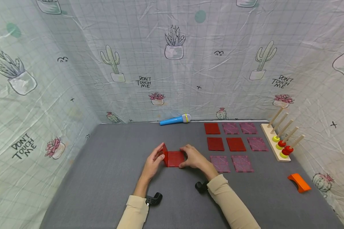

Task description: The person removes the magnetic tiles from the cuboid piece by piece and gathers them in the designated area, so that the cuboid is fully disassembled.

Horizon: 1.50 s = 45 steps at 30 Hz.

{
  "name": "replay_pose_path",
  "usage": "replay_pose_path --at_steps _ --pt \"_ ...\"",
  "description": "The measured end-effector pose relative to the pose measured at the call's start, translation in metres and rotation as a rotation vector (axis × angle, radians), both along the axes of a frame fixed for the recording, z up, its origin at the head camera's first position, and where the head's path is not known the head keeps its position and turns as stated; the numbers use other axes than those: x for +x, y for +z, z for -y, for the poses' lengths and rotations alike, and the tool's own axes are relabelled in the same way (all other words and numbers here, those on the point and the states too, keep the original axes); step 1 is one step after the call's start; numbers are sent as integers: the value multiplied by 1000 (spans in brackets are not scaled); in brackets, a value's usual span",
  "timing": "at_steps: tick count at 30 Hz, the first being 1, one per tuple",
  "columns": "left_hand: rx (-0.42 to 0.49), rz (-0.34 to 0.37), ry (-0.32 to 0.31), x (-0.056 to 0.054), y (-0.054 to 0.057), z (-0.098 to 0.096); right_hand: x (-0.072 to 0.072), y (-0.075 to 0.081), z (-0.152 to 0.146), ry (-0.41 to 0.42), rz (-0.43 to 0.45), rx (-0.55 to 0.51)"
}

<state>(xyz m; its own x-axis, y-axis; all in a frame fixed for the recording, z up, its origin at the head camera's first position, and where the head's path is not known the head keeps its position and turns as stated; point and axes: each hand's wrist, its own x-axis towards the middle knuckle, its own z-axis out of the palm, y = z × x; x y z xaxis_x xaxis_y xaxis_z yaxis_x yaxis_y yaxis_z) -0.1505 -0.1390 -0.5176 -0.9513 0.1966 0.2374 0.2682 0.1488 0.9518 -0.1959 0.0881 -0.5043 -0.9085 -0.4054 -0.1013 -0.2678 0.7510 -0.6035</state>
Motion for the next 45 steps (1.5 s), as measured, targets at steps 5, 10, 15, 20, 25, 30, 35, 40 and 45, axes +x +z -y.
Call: replay_pose_path --at_steps 5,10,15,20,25,30,35,40,45 --pt "38 31 40 0 -2 0 0 -1 -1 29 3 -8" --pt "51 76 109 3 1 -2 2 -2 -3 25 23 -30" --pt "52 93 148 8 4 -3 4 -2 -4 -13 36 -62" --pt "5 88 214 10 5 -4 6 -1 -6 -42 41 -89" --pt "-8 79 258 10 4 -6 7 -1 -11 -49 28 -118" --pt "114 116 216 -3 -21 -5 8 0 -18 -49 17 -142" --pt "191 125 170 -9 -35 -3 10 4 -24 -40 -11 -177" --pt "234 109 139 -9 -35 -3 14 9 -31 -18 -63 -192" --pt "282 111 128 -9 -35 -3 16 14 -39 -22 -83 -223"
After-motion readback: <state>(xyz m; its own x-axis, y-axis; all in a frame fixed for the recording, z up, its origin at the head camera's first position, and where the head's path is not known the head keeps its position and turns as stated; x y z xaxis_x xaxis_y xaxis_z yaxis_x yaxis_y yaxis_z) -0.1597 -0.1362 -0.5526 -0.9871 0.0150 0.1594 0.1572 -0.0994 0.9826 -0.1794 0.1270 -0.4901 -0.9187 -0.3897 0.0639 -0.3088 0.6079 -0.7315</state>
